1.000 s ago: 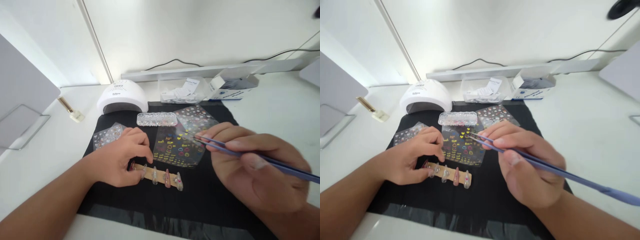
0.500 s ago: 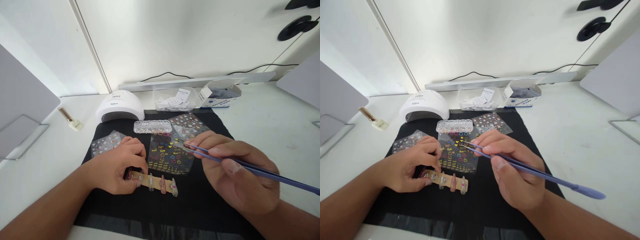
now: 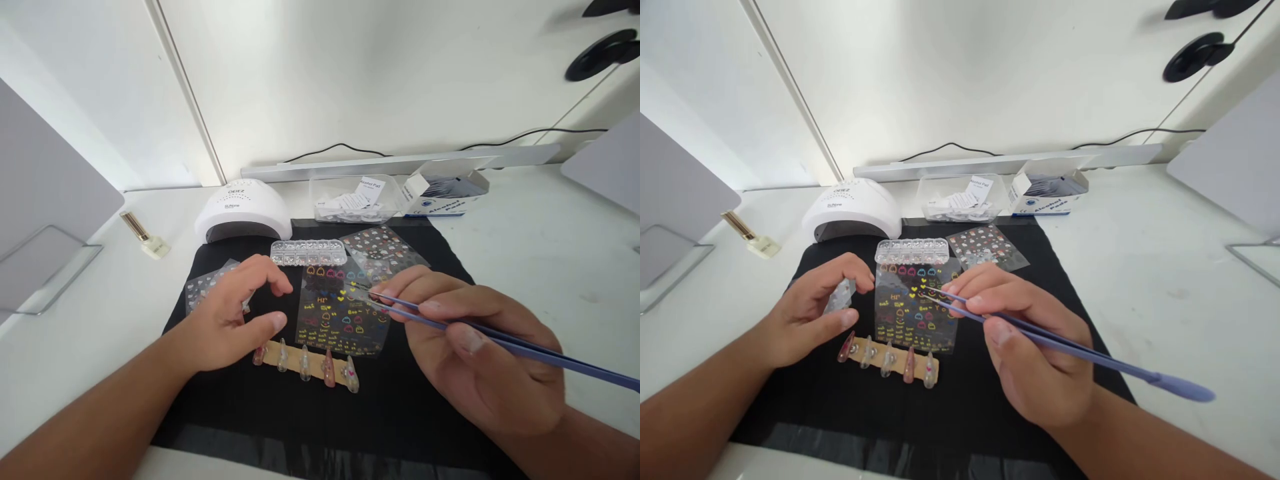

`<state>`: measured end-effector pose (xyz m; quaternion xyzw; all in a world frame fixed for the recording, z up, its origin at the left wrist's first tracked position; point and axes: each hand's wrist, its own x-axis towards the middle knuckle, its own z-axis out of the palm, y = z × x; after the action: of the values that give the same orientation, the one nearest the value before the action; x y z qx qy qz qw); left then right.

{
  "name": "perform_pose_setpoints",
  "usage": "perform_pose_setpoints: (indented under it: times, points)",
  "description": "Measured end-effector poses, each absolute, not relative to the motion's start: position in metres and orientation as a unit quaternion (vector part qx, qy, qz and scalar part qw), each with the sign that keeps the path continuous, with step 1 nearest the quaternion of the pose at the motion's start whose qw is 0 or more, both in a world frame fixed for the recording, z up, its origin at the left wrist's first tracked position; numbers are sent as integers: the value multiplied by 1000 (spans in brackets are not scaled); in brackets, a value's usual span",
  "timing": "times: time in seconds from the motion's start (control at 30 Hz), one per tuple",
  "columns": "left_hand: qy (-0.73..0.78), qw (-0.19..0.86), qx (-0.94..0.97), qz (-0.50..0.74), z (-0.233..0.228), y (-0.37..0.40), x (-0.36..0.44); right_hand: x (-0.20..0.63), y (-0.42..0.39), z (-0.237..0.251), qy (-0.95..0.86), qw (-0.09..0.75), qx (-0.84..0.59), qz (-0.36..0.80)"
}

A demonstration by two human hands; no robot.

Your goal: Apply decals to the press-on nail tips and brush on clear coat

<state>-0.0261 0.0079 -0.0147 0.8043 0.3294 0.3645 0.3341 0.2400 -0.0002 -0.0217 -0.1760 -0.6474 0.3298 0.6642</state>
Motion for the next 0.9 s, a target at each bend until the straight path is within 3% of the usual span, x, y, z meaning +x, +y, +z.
perform_pose_setpoints:
  times: [0.23, 0.37, 0.9]
  points:
    - [302, 412, 713, 480, -20, -15, -2, 239, -4, -20, -632, 665, -189, 349]
    - [317, 403, 683, 520, -19, -19, 8, 238, -5, -20, -628, 665, -207, 349]
    - [350, 399, 658, 535, -17, -20, 10, 233, -7, -20, -621, 665, -180, 375]
